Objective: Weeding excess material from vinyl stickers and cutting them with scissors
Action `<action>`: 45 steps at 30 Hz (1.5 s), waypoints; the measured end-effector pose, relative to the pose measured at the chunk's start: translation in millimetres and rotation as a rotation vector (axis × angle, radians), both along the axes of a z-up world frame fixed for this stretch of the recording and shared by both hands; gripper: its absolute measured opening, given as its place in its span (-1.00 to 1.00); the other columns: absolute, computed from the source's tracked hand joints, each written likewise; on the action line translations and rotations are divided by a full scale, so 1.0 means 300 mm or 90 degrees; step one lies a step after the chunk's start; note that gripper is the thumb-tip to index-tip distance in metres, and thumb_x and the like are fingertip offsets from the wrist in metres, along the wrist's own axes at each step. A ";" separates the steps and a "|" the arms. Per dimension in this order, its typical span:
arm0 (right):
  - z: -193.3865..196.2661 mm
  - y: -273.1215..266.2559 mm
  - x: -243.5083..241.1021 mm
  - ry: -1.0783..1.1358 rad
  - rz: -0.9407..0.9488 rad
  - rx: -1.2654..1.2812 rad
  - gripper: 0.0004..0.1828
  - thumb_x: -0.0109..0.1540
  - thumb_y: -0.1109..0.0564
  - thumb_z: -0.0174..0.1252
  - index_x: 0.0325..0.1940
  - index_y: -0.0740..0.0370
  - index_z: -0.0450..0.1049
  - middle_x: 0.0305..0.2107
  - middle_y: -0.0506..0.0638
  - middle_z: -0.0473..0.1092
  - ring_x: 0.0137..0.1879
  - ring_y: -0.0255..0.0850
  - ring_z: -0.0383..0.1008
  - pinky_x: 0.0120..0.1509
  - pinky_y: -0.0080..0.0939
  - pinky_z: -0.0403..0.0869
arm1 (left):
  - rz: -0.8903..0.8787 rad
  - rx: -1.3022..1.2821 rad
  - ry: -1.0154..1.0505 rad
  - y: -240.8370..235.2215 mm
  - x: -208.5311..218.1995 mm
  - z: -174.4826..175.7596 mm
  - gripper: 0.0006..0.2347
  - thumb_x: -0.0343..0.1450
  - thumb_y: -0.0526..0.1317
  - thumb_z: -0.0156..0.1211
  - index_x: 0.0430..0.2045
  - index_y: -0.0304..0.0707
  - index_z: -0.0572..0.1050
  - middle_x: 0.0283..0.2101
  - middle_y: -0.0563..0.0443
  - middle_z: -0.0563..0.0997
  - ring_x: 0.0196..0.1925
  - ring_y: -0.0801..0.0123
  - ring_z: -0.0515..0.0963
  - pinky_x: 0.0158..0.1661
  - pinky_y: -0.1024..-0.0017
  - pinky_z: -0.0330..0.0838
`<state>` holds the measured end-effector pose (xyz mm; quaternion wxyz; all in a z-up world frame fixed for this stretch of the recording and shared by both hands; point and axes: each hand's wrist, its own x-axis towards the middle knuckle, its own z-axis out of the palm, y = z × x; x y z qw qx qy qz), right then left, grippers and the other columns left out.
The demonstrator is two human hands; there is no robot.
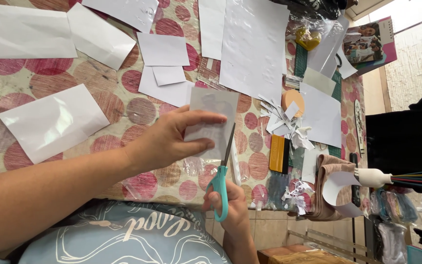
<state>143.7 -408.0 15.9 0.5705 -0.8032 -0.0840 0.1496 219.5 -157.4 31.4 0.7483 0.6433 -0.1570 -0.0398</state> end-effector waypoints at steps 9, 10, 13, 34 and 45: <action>-0.022 0.000 0.003 0.004 -0.026 0.010 -0.70 0.22 -0.01 0.20 -0.52 0.20 0.46 -0.71 -0.01 0.45 -0.54 -0.30 0.37 -0.44 -0.30 0.35 | -0.007 -0.021 -0.016 -0.010 -0.009 0.000 -0.60 0.35 -0.29 0.36 0.10 0.02 0.54 -0.12 0.01 0.55 -0.14 0.41 0.60 -0.10 0.50 0.57; -0.026 -0.001 0.009 0.005 -0.027 0.009 -0.70 0.22 -0.01 0.20 -0.52 0.20 0.46 -0.71 -0.01 0.45 -0.54 -0.30 0.37 -0.44 -0.30 0.35 | -0.008 -0.022 -0.016 -0.014 -0.010 -0.006 -0.60 0.35 -0.29 0.36 0.10 0.02 0.54 -0.12 0.01 0.55 -0.14 0.41 0.60 -0.10 0.50 0.57; -0.042 -0.010 0.022 -0.005 -0.028 0.053 -0.61 0.22 -0.12 0.25 -0.45 0.27 0.52 -0.70 0.06 0.45 -0.53 -0.25 0.38 -0.45 -0.29 0.33 | -0.042 -0.016 -0.040 -0.026 -0.015 -0.018 -0.59 0.35 -0.30 0.33 0.13 -0.04 0.51 0.03 -0.05 0.51 0.00 0.28 0.62 0.04 0.43 0.61; -0.067 -0.011 0.087 0.003 -0.136 0.045 -0.80 0.16 0.10 0.22 -0.37 0.31 0.60 -0.69 0.02 0.46 -0.66 -0.30 0.32 -0.63 -0.28 0.26 | -0.109 -0.015 -0.008 -0.037 -0.033 -0.005 -0.59 0.37 -0.30 0.28 0.16 -0.06 0.50 0.02 -0.03 0.52 -0.01 0.29 0.61 0.00 0.39 0.59; -0.108 -0.011 0.130 -0.134 -0.160 0.129 -0.82 0.07 0.21 0.33 -0.55 0.38 0.52 -0.85 0.17 0.37 -0.70 -0.25 0.37 -0.59 -0.32 0.38 | -0.069 -0.067 -0.057 -0.075 -0.040 -0.067 -0.57 0.29 -0.27 0.40 0.09 -0.05 0.58 -0.05 -0.30 0.63 -0.03 0.09 0.66 -0.07 0.20 0.61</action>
